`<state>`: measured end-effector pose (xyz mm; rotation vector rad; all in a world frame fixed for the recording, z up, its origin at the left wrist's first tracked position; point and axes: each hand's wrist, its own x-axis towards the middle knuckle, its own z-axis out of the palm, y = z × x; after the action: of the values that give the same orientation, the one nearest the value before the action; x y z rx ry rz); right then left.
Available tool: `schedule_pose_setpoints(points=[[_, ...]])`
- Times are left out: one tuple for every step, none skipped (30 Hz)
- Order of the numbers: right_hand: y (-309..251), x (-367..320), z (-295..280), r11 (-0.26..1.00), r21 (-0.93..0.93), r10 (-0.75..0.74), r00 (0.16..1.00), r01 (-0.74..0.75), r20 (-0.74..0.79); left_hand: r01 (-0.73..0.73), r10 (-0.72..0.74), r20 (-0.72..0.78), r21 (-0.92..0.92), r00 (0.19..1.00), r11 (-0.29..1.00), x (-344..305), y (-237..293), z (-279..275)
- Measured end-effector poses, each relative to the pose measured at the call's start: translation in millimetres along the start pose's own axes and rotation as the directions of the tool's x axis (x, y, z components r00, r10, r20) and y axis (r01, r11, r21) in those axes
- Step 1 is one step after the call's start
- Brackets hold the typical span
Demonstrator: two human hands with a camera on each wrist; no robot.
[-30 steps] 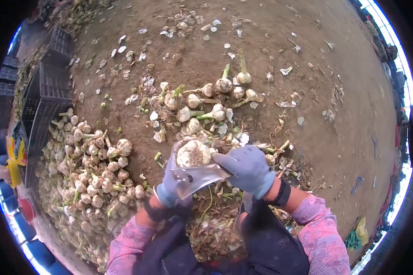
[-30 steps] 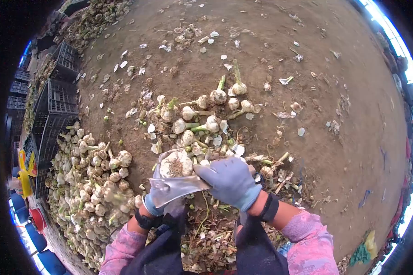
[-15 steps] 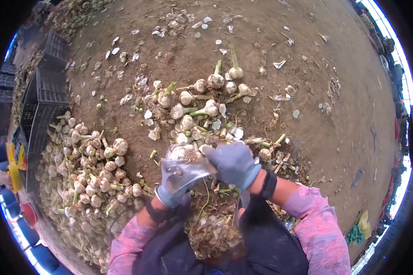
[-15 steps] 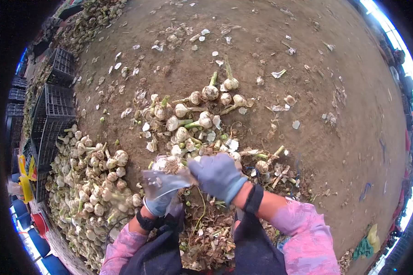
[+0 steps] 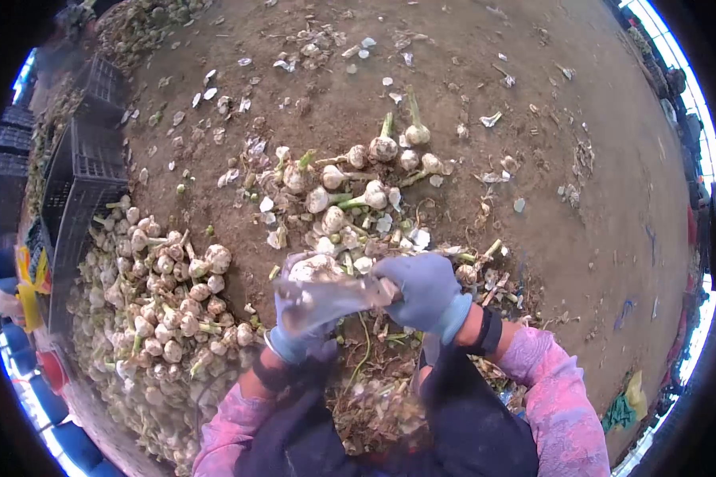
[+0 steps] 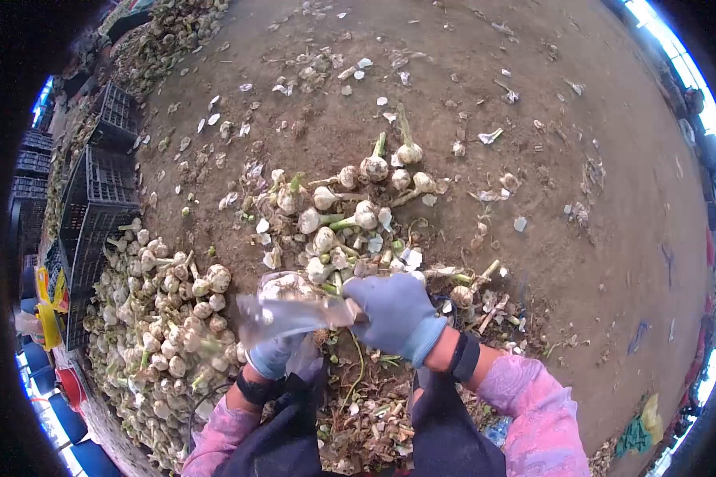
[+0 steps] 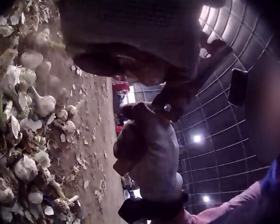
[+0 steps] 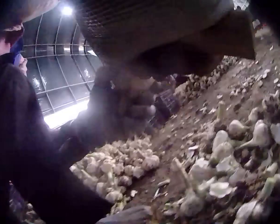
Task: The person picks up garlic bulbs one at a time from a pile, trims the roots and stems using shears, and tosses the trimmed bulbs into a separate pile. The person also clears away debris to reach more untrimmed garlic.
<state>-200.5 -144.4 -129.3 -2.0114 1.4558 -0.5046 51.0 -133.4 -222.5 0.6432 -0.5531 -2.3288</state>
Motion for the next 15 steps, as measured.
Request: schedule_pose_setpoints(points=[[-2, -4, 5, 0.999, -0.037, -0.034, 0.999, 0.035, 0.014, -0.015, 0.013, 0.013, 0.187, 1.000, 0.982, -11, -3, -2], [-5, -8, 10, 0.999, -0.026, -0.044, 0.999, 0.044, 0.004, -0.033, 0.025, 0.026, 0.361, 0.999, 0.932, -22, -5, -4], [-6, -9, 13, 0.998, -0.024, -0.058, 0.998, 0.057, -0.009, 0.030, 0.008, -0.067, 0.551, 0.998, 0.834, -42, -23, -42], [-6, -8, 13, 0.997, -0.029, -0.078, 0.997, 0.078, -0.026, 0.098, 0.018, -0.154, 0.713, 0.988, 0.694, -41, -19, -42], [-5, -8, 13, 0.997, -0.024, -0.074, 0.997, 0.073, -0.031, -0.075, -0.042, 0.083, 0.983, 0.996, 0.168, -36, -14, -43], [-5, -8, 15, 0.997, -0.037, -0.070, 0.997, 0.069, -0.026, -0.183, 0.048, 0.177, 0.963, 0.983, 0.198, -29, 1, -19], [-5, -8, 17, 0.997, -0.051, -0.066, 0.998, 0.065, -0.020, -0.292, 0.140, 0.266, 0.932, 0.954, 0.217, -22, 13, 5], [-3, -8, 19, 0.996, -0.065, -0.062, 0.998, 0.061, -0.013, -0.309, 0.175, 0.269, 0.913, 0.947, 0.265, -19, 13, 11], [-1, -8, 22, 0.995, -0.077, -0.062, 0.998, 0.061, -0.015, -0.329, 0.210, 0.273, 0.891, 0.939, 0.312, -16, 13, 17], [2, -6, 24, 0.994, -0.089, -0.063, 0.998, 0.061, -0.017, -0.257, 0.182, 0.199, 0.883, 0.963, 0.393, -14, 8, 15], [6, -6, 27, 0.993, -0.101, -0.063, 0.998, 0.060, -0.020, -0.243, 0.190, 0.180, 0.887, 0.965, 0.392, -14, 7, 16], [9, -6, 29, 0.993, -0.100, -0.075, 0.996, 0.070, -0.050, -0.228, 0.198, 0.161, 0.891, 0.967, 0.392, -13, 7, 20], [12, -5, 31, 0.992, -0.100, -0.086, 0.993, 0.078, -0.083, -0.272, 0.246, 0.200, 0.912, 0.949, 0.307, -14, 11, 25], [17, -4, 34, 0.991, -0.103, -0.100, 0.988, 0.088, -0.117, -0.309, 0.310, 0.231, 0.922, 0.922, 0.234, -14, 16, 31], [29, -6, 40, 0.997, -0.022, -0.070, 0.990, 0.068, -0.126, -0.337, 0.372, 0.261, 0.928, 0.891, 0.156, -14, 21, 39]])
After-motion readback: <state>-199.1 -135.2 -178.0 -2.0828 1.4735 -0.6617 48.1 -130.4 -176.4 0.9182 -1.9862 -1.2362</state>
